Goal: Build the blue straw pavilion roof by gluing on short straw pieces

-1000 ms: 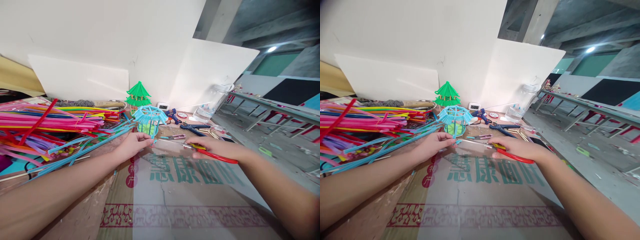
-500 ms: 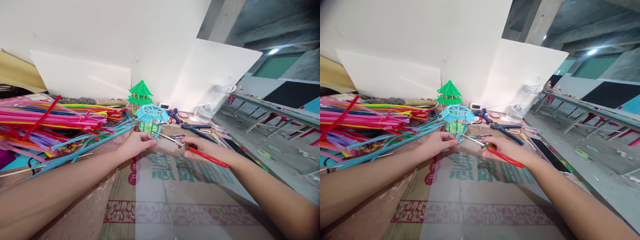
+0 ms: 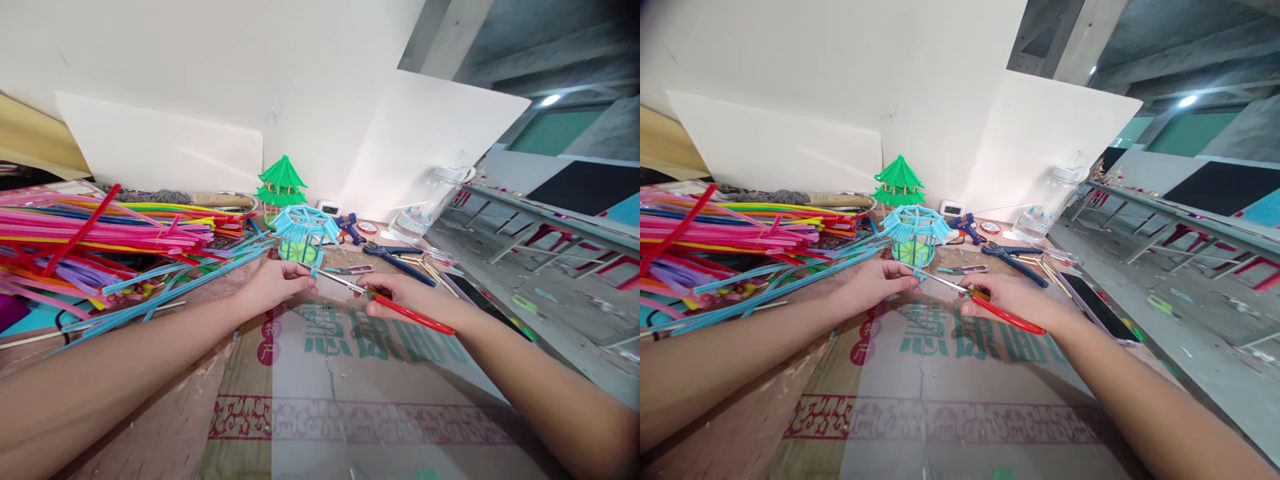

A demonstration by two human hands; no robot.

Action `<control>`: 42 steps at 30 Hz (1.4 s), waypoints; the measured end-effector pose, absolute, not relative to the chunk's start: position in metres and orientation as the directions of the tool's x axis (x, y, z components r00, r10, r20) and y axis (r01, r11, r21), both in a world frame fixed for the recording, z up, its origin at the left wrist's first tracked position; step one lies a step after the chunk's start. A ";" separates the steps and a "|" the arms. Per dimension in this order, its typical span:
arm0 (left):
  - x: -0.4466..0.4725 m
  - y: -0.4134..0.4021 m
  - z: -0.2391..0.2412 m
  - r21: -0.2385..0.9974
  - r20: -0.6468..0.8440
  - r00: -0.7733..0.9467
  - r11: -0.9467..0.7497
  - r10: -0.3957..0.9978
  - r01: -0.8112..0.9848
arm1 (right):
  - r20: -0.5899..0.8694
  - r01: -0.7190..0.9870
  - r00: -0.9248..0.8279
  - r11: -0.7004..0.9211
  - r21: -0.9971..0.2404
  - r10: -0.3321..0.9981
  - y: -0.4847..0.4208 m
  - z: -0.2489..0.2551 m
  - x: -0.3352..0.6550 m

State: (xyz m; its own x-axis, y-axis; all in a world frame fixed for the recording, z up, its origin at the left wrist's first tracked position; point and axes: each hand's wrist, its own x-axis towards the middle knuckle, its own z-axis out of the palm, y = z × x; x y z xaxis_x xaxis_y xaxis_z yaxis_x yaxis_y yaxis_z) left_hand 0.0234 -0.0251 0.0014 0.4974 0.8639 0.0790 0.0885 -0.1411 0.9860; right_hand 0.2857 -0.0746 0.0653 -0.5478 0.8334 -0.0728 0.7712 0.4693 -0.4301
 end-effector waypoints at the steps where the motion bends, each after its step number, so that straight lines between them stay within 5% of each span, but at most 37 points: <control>1: 0.023 -0.025 0.001 0.985 0.082 0.503 -0.146 0.861 0.088 | -0.077 0.773 -0.547 0.467 -0.430 0.834 -0.074 0.065 0.286; 28: 0.020 -0.021 -0.006 0.965 0.111 0.509 -0.215 0.854 0.150 | -0.167 0.749 -0.528 0.364 -0.554 0.832 -0.075 0.062 0.280; 34: 0.022 -0.024 0.000 0.977 0.083 0.459 -0.163 0.885 0.138 | -0.146 0.771 -0.512 0.378 -0.513 0.846 -0.069 0.065 0.297; 42: 0.021 -0.023 0.005 0.973 0.154 0.310 -0.199 0.938 0.120 | -0.258 0.890 -0.443 0.388 -0.240 0.858 -0.064 0.072 0.318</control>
State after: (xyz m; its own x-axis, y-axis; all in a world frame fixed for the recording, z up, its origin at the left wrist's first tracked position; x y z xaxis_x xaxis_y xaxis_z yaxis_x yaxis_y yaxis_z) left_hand 0.0210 -0.0234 0.0045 0.3095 0.9383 0.1540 0.1200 -0.1992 0.9726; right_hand 0.3185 -0.0636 0.0723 -0.4435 0.8584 -0.2577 0.8900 0.3877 -0.2400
